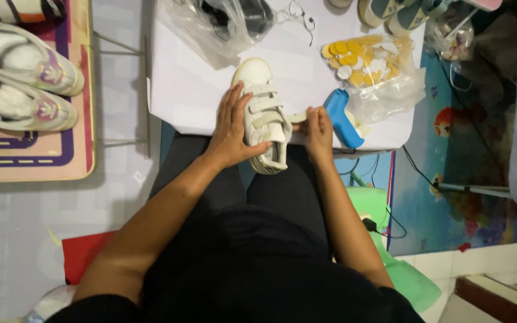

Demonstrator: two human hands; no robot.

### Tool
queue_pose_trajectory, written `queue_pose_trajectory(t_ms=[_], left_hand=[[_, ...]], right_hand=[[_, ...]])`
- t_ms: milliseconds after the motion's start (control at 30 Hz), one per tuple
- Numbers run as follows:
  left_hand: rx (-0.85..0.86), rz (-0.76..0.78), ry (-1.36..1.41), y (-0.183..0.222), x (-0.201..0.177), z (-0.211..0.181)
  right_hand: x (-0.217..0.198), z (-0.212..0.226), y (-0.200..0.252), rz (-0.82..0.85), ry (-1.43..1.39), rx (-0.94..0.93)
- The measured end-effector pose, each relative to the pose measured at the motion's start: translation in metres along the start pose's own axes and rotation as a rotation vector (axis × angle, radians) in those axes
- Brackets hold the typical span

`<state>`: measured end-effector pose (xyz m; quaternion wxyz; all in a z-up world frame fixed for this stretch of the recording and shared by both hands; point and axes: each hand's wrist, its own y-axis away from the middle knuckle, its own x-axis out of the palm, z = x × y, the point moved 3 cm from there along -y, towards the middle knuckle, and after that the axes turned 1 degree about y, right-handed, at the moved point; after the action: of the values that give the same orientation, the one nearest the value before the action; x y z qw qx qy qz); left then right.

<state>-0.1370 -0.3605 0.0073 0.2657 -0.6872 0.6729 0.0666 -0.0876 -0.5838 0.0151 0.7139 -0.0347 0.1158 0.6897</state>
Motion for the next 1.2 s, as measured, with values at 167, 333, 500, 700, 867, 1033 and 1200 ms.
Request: queue_pose_trajectory(t_ms=[167,333,500,700,867,1033,1200], left_hand=[[-0.007,0.0,0.005,-0.001,-0.001,-0.004],[-0.011,-0.012,0.016,0.001,-0.003,-0.006],[-0.017,0.004,-0.03,0.002,-0.001,-0.002],[0.004,-0.006,-0.051,0.001,0.0,0.0],[0.018,-0.01,-0.037,0.0,-0.001,-0.003],[0.018,-0.005,-0.028,0.001,-0.003,-0.003],[0.023,-0.001,-0.033,0.0,-0.005,-0.007]], right_hand=[[0.001,0.046,-0.008,0.068,-0.026,-0.172],[0.048,0.109,0.003,0.166,0.407,-0.444],[0.103,0.082,-0.004,0.272,1.124,-0.639],[0.097,0.06,-0.021,0.244,1.135,-0.628],[0.101,0.08,-0.02,0.148,1.121,-0.734],[0.105,0.079,-0.022,0.175,1.166,-0.745],[0.105,0.08,-0.016,0.179,1.172,-0.822]])
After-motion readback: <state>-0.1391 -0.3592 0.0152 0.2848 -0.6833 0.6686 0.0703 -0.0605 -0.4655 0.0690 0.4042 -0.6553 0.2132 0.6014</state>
